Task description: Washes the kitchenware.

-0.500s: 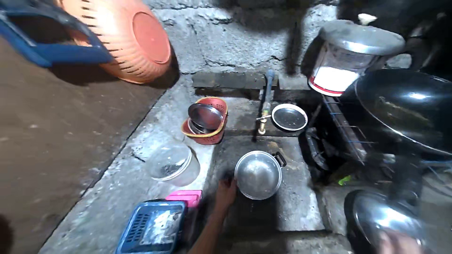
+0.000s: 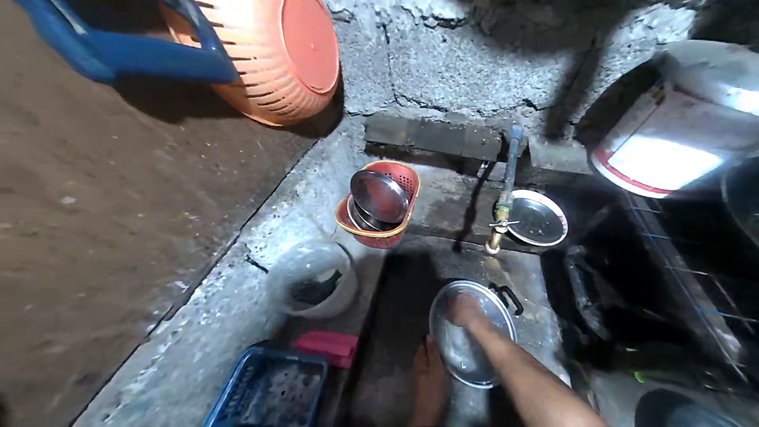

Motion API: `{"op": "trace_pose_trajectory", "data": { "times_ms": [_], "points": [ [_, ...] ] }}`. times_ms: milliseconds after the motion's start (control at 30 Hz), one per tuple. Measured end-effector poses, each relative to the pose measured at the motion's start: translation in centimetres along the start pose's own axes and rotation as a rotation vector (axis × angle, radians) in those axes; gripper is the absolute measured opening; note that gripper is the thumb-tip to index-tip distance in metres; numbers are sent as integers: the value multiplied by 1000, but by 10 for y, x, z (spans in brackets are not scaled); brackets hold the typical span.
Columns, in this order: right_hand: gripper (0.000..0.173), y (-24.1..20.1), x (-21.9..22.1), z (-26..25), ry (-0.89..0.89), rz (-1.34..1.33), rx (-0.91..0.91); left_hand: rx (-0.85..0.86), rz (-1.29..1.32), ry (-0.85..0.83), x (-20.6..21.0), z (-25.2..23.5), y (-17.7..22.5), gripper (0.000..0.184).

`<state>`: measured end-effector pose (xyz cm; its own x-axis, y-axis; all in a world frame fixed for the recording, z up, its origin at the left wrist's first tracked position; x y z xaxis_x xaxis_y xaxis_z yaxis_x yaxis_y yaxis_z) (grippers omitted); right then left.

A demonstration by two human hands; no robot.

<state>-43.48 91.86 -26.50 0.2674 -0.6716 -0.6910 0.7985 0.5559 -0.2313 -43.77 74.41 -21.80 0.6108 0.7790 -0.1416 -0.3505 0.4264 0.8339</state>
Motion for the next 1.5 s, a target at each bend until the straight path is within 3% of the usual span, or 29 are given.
{"op": "trace_pose_trajectory", "data": {
  "times_ms": [100,167,233,300,400,467,533,633,700,800,867,967,1133,1300,1500],
  "points": [
    [52,-31,37,16,0,-7,-366,17,-4,18,-9,-15,6,48],
    [47,-19,53,28,-104,-158,-448,36,-23,-5,-18,-20,10,49],
    [44,5,63,40,-263,-50,-395,14,-29,-20,-21,-17,12,48],
    [48,22,52,50,-358,229,-211,-11,-8,-23,-22,-14,13,47],
    [85,34,30,36,-165,243,-23,-26,47,-11,-17,-11,10,46],
    [98,22,27,16,-4,77,-123,-31,88,1,-12,-9,12,44],
    [83,7,43,11,17,-120,-375,-49,134,15,-13,-11,12,45],
    [42,1,64,42,-151,-160,-609,-104,188,46,-24,-22,2,48],
    [46,21,61,70,-218,-79,-568,-112,232,57,-29,-26,-5,48],
    [70,66,57,110,-57,189,-448,-129,329,87,-27,-31,-6,45],
    [59,86,67,119,104,218,-410,-110,336,76,-23,-29,0,45],
    [32,88,85,118,245,66,-403,-64,280,20,-18,-24,20,43],
    [41,72,86,132,330,-188,-501,-56,140,-143,-21,-15,80,37],
    [42,75,79,141,407,-476,-488,-38,-46,-231,-1,-9,123,44],
    [35,81,63,147,440,-779,-405,187,-159,-359,18,-8,143,41]
  ]
}}
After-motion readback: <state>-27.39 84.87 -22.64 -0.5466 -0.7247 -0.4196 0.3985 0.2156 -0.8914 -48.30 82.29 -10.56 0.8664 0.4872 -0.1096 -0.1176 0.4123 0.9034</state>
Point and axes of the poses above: each hand's wrist, its own z-axis away from the middle knuckle, its own x-axis out of the palm, y = z × x, the point moved 2 cm from there along -z, towards the middle knuckle, and after that the axes turned 3 degrees about z, right-handed, at the moved point
